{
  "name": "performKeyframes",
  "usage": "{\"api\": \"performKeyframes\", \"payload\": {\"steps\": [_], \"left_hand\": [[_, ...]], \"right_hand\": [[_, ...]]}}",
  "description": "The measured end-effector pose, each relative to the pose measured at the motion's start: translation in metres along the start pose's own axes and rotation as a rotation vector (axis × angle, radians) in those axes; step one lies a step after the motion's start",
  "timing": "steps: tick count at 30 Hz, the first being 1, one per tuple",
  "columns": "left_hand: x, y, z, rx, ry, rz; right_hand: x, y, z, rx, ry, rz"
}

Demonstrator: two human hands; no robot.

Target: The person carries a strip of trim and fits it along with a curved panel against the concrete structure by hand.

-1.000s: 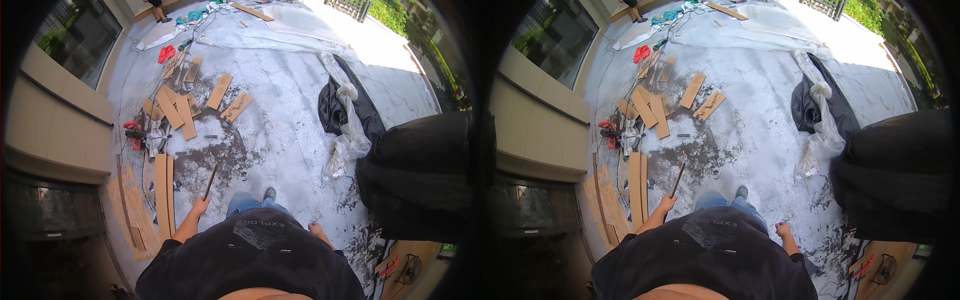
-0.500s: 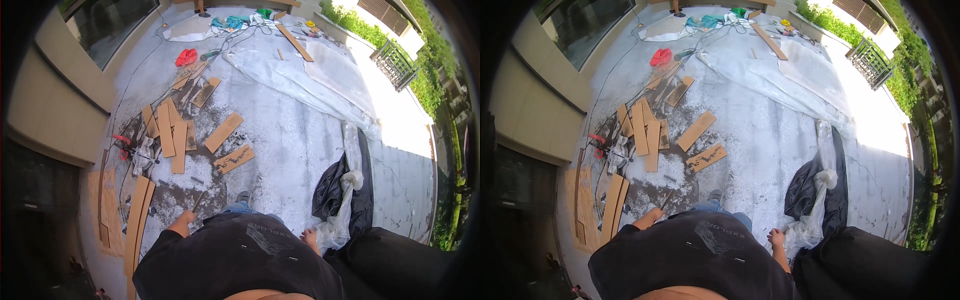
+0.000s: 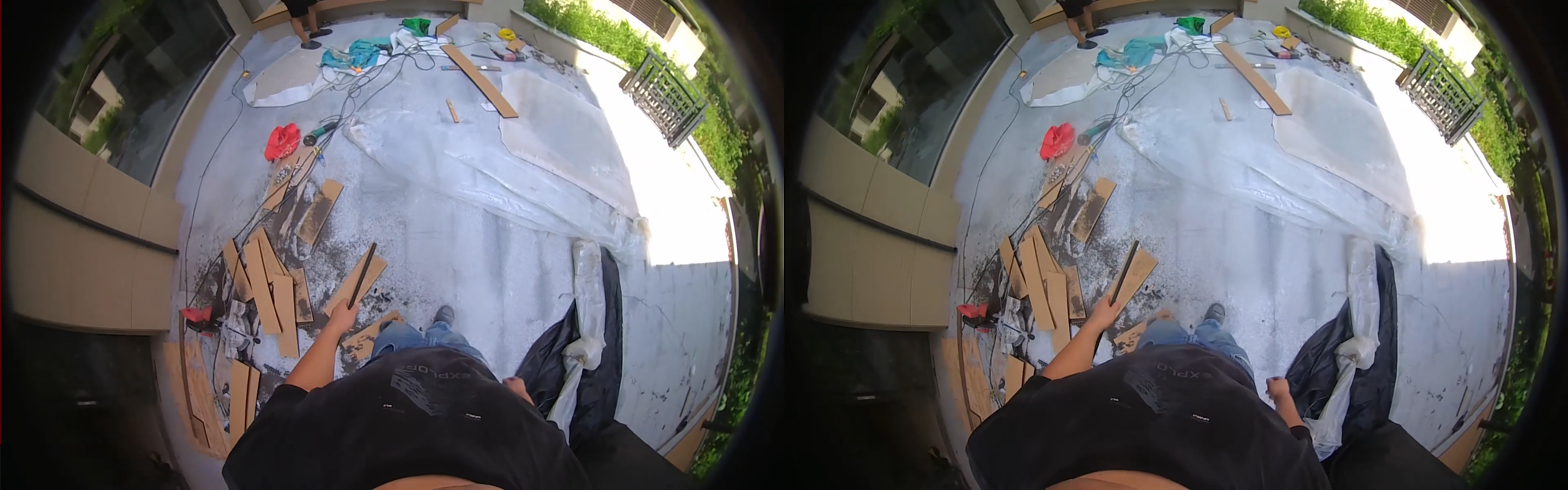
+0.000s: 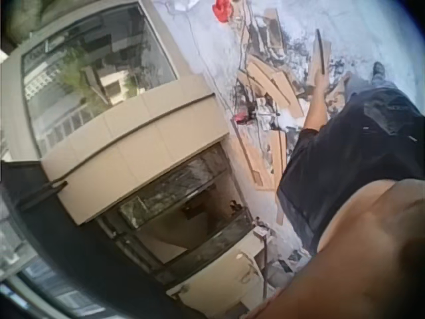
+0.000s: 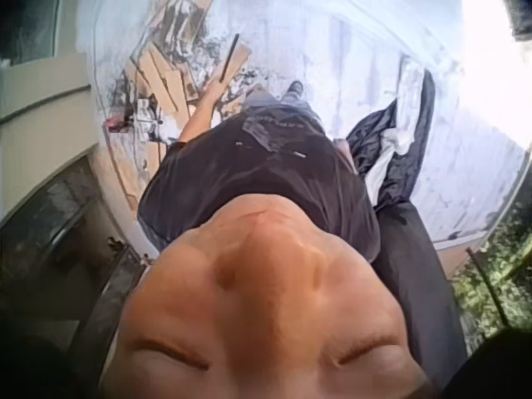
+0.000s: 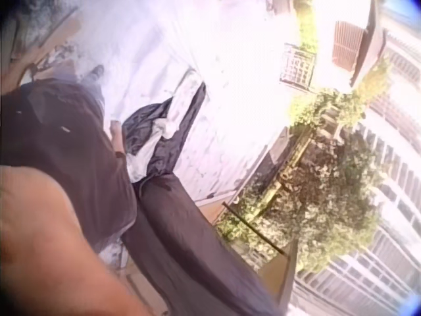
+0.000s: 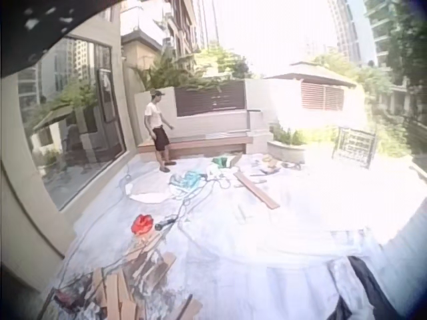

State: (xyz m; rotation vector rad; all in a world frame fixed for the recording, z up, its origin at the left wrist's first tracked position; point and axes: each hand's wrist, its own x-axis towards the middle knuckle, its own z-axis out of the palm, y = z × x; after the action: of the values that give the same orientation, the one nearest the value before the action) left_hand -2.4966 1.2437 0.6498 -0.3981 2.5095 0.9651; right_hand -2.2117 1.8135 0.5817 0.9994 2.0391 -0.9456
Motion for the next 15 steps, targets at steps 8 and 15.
{"api": "performKeyframes", "payload": {"steps": [8, 15], "left_hand": [[0.082, -0.033, 0.016, 0.048, -0.423, -0.487], [0.356, 0.091, -0.034, -0.195, -0.375, -0.56]], "right_hand": [[0.246, -0.291, -0.273, 0.423, 0.337, -0.267], [0.362, -0.521, -0.304, 0.384, 0.314, -0.148]]}}
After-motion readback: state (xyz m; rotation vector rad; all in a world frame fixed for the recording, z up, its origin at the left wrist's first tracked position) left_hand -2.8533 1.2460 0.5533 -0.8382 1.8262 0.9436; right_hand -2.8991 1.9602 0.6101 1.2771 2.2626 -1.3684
